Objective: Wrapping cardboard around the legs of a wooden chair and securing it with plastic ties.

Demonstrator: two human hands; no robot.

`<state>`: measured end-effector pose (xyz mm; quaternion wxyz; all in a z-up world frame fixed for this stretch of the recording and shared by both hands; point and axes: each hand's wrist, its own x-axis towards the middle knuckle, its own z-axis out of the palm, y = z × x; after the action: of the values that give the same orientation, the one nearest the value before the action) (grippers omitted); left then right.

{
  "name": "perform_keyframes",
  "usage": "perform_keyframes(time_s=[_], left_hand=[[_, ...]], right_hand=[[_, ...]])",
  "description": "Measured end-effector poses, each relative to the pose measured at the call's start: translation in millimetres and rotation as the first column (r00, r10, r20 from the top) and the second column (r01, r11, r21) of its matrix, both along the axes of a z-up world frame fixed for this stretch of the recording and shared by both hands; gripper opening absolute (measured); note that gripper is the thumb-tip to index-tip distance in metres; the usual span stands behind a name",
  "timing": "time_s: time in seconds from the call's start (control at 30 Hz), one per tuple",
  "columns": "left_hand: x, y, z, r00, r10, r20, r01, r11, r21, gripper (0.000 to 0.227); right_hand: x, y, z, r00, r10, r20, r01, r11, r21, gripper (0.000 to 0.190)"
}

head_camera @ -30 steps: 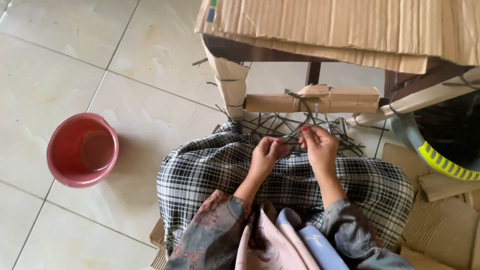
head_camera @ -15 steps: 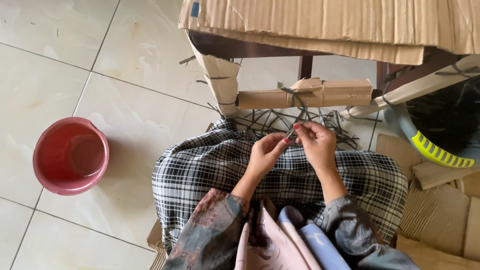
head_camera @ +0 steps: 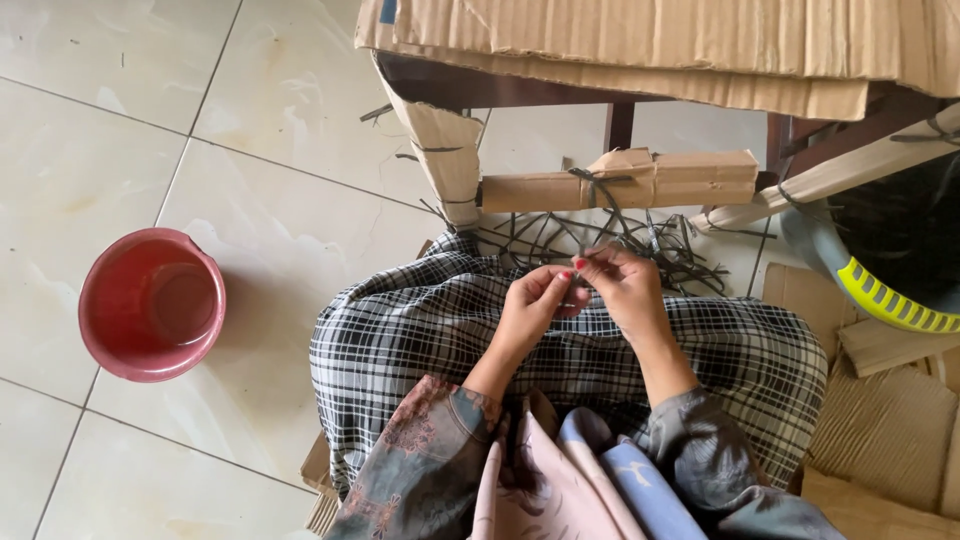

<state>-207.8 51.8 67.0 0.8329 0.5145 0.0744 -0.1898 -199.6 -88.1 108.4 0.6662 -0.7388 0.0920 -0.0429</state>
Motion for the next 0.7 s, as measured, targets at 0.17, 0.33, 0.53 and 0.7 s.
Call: perform_keyframes(time_s=[0.17,0.33,0.53,0.7], left_hand=[[-6,9,-9,0.995,-0.001,0.098,-0.004,0.999,0.048,0.018],[8,19,1,0.982,0.073,0.177,-0.091,0.991,0.099,0.023],[44,27,8,0.936,0.265,0.231,-0.315,0.924,0.217,0.020],[63,27,-2,0.892,0.396,0.218,-0.446,0.852,0.274,0.018]], right_hand=[[11,6,24,1.000,-0.018,0.004,0.018,1.000,-0.025,0.013],[53,17,17,0.997,0.009,0.082,0.030,0.887,-0.461,0.021],[104,54,13,0.946,0.065,0.318,0.121,0.838,-0.532,0.021],[99,70,0,0.945,0.031,0.325,0.159,0.828,-0.539,0.031]])
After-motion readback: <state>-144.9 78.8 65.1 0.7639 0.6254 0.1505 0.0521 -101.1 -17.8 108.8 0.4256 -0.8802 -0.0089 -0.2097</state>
